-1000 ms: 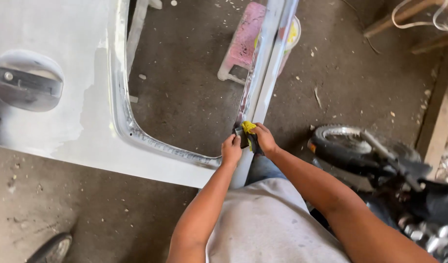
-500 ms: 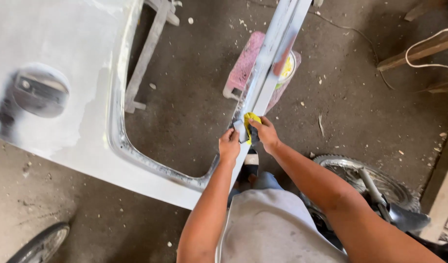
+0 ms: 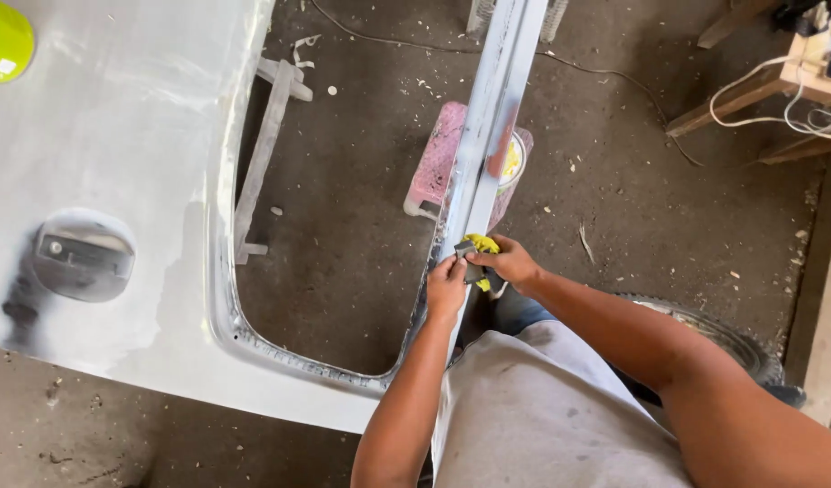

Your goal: The person sands the surface of a white metal car door using a sanding block and a yellow cloth. They repeatedly wipe the surface, dip the sanding block into a green bucket of water, and continue sanding different sections of the door frame and panel.

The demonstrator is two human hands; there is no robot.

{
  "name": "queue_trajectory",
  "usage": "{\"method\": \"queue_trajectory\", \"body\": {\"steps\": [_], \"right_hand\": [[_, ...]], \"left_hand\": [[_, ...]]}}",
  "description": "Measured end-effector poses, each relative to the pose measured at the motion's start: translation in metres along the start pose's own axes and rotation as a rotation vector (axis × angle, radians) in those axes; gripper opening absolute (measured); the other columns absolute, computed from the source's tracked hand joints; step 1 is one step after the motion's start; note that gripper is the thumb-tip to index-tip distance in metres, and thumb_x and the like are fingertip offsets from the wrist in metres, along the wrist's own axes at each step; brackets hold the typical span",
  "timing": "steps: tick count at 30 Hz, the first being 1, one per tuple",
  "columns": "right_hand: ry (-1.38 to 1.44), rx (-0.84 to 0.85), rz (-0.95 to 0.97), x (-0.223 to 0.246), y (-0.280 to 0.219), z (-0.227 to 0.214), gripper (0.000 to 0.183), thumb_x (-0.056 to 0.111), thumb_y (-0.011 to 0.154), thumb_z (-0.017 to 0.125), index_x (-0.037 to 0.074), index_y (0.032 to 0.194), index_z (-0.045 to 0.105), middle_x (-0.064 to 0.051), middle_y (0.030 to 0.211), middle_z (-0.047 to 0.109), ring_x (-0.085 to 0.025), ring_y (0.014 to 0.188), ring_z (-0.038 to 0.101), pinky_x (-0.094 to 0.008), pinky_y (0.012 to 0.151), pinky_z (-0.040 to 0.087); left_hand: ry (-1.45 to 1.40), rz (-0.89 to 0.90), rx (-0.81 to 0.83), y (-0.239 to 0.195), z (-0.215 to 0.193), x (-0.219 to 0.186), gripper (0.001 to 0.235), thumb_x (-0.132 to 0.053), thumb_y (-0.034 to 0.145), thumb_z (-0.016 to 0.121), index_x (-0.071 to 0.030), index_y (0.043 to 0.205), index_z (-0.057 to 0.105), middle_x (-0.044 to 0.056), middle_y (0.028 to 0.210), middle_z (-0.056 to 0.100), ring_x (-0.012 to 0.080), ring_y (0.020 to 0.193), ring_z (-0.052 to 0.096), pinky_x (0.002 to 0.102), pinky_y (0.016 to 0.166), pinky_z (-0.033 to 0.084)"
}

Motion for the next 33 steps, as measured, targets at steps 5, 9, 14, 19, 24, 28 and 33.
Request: {"method": "queue_trajectory", "body": {"steps": [5, 9, 14, 19, 24, 28, 33], "right_hand": [[0.016, 0.051, 0.038, 0.023, 0.039, -0.012, 0.047, 0.018, 0.079, 0.086, 0.000, 0.118, 0.067, -0.005, 0.105, 0.074, -0.015, 0.094, 0.068, -0.031, 0.084, 0.054], [0.093, 0.056, 0.014, 0.075, 0.076, -0.042, 0.046, 0.017, 0.080, 0.085, 0.000, 0.120, 0.068, -0.004, 0.106, 0.073, -0.013, 0.096, 0.068, -0.030, 0.084, 0.053], [0.138, 0.055, -0.048, 0.129, 0.163, -0.128, 0.042, 0.016, 0.083, 0.083, 0.000, 0.119, 0.069, -0.004, 0.105, 0.073, -0.012, 0.095, 0.067, -0.030, 0.082, 0.053], [0.138, 0.024, -0.098, 0.234, 0.199, -0.216, 0.037, 0.015, 0.084, 0.082, 0.002, 0.115, 0.069, -0.004, 0.102, 0.074, -0.012, 0.092, 0.068, -0.030, 0.080, 0.054], [0.103, -0.085, -0.112, 0.302, 0.224, -0.291, 0.031, 0.016, 0.083, 0.082, 0.004, 0.108, 0.067, -0.004, 0.096, 0.072, -0.014, 0.085, 0.068, -0.032, 0.072, 0.055], [0.132, -0.121, -0.123, 0.328, 0.253, -0.335, 0.031, 0.019, 0.087, 0.081, 0.003, 0.110, 0.066, -0.004, 0.095, 0.071, -0.014, 0.084, 0.065, -0.032, 0.070, 0.053], [0.188, -0.211, -0.209, 0.369, 0.290, -0.370, 0.033, 0.024, 0.090, 0.077, 0.005, 0.115, 0.066, -0.002, 0.098, 0.071, -0.011, 0.087, 0.066, -0.028, 0.075, 0.054]], "left_hand": [[-0.070, -0.053, -0.037, 0.038, 0.017, -0.001, 0.026, -0.020, 0.099, 0.066, -0.005, 0.119, 0.075, -0.003, 0.082, 0.067, 0.0042, 0.065, 0.054, 0.024, 0.055, 0.046], [-0.124, -0.072, -0.094, 0.094, 0.058, -0.025, 0.031, -0.021, 0.098, 0.068, -0.007, 0.125, 0.074, -0.004, 0.086, 0.068, 0.0030, 0.068, 0.053, 0.023, 0.056, 0.045], [-0.154, 0.106, -0.112, 0.196, 0.148, -0.052, 0.033, -0.019, 0.100, 0.069, -0.002, 0.127, 0.073, -0.003, 0.094, 0.071, 0.0030, 0.076, 0.057, 0.021, 0.062, 0.047], [-0.218, -0.018, -0.121, 0.241, 0.265, -0.136, 0.035, -0.018, 0.099, 0.067, -0.003, 0.131, 0.070, 0.000, 0.095, 0.070, 0.0057, 0.070, 0.055, 0.024, 0.056, 0.046], [-0.210, 0.080, -0.067, 0.288, 0.356, -0.168, 0.037, -0.008, 0.096, 0.064, -0.007, 0.132, 0.068, -0.002, 0.099, 0.069, 0.0034, 0.078, 0.060, 0.022, 0.059, 0.048], [-0.181, 0.094, -0.092, 0.315, 0.403, -0.199, 0.036, -0.008, 0.097, 0.064, -0.009, 0.132, 0.067, -0.002, 0.096, 0.069, 0.0045, 0.077, 0.059, 0.023, 0.059, 0.047], [-0.148, 0.089, -0.102, 0.355, 0.445, -0.238, 0.035, -0.010, 0.098, 0.064, -0.009, 0.132, 0.067, -0.001, 0.092, 0.069, 0.0060, 0.073, 0.058, 0.024, 0.057, 0.047]]}}
Point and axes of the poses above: each hand's wrist, its own y-axis towards the middle knuckle, its own z-axis out of the palm, x = y × z, the point moved 6 cm from there along y, towards the middle knuckle
